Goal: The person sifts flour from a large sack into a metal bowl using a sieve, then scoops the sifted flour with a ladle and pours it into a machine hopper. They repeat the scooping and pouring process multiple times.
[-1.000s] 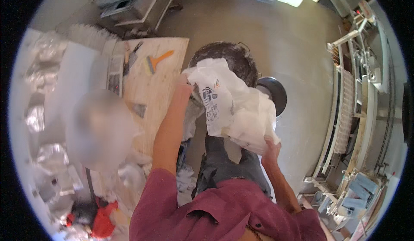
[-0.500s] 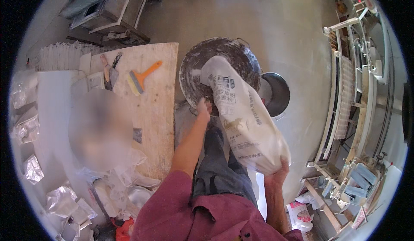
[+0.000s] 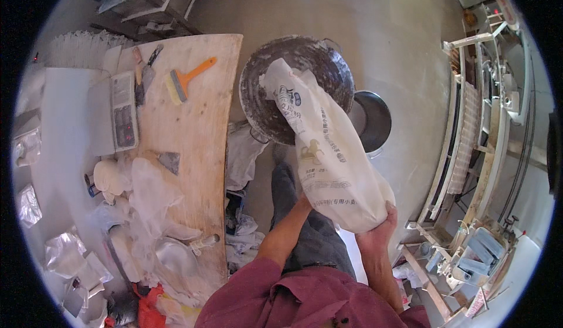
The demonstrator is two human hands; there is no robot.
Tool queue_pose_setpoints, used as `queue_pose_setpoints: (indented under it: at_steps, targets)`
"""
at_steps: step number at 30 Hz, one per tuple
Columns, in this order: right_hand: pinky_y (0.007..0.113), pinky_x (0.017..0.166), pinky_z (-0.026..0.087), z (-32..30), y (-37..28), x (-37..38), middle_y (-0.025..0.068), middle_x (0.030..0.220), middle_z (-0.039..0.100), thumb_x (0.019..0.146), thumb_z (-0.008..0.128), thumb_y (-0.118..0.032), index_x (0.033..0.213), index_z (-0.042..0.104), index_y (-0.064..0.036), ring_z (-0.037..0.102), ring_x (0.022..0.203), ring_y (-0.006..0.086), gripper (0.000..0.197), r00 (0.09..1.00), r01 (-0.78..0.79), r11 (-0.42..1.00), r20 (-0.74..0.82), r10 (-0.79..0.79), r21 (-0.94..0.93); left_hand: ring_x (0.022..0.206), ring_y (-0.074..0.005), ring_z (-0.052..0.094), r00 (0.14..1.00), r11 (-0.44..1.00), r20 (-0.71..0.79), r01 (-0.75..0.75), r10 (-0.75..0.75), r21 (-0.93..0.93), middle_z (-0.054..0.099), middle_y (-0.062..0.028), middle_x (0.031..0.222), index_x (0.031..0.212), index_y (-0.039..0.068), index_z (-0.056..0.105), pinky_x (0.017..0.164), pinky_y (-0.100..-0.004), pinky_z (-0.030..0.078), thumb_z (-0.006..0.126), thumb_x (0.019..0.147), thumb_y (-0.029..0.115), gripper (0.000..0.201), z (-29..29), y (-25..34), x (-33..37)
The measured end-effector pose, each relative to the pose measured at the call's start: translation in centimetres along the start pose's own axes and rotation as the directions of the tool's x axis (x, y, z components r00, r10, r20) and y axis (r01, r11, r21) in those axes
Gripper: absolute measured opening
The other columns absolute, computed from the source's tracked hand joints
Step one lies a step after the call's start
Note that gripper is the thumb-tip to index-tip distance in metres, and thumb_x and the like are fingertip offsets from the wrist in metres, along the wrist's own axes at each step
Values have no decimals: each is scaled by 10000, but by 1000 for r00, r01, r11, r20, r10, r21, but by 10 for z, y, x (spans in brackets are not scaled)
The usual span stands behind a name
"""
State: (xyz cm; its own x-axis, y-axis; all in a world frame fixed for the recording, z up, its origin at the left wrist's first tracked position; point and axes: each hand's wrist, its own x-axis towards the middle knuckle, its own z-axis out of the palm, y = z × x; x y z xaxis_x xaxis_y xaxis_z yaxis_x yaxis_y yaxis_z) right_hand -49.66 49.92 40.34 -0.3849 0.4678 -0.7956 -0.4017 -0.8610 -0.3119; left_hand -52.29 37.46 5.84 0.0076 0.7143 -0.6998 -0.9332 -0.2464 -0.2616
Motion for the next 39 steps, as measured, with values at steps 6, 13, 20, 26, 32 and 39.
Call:
queue_pose_setpoints:
  at_steps: [6,13,20,26,32,39]
  targets:
    - [512,1052,412,-14,-8,12,169,1361,516,857,517,-260,1378,420,-17,530,1219,336,583,995,-14,998,97,20,-60,1069,-263,604,993,992,93,-86,77,95,604,-144,1225,1340,91,512,894,-415,507,500,910,524,610,39,40,-2]
    - [519,1050,412,1,-19,3,168,1357,515,789,581,-282,1387,412,-32,525,1221,342,669,979,-121,984,148,141,-131,1080,-259,602,989,981,113,-114,97,158,601,-139,1235,1342,83,510,902,-406,506,527,908,476,586,53,64,-25]
    - [528,1055,402,14,-12,-11,163,1362,510,771,600,-297,1396,406,-48,507,1237,348,701,962,-191,978,183,204,-86,1092,-254,599,992,974,90,-107,91,199,598,-134,1245,1344,74,507,911,-398,505,553,905,428,566,51,80,-46]
    - [521,1058,399,56,10,-3,158,1374,502,768,613,-334,1412,391,-63,508,1235,345,733,966,-210,977,164,202,34,1102,-250,597,996,978,90,-27,8,209,595,-130,1254,1346,67,506,918,-390,505,576,903,387,551,63,60,-44]
    - [514,1046,412,37,13,-14,159,1363,506,743,636,-339,1416,379,-47,521,1219,344,777,953,-222,961,171,250,-165,1112,-246,596,993,971,80,66,-86,229,593,-126,1262,1348,59,504,925,-383,504,599,901,345,539,58,48,-54]
    - [348,1047,384,-80,-20,52,75,1324,554,714,761,-164,1353,489,-28,521,1205,214,707,667,-89,96,12,745,-991,1124,-241,593,993,930,63,71,-101,361,590,-121,1272,1350,51,501,934,-375,503,626,898,297,530,39,114,-75]
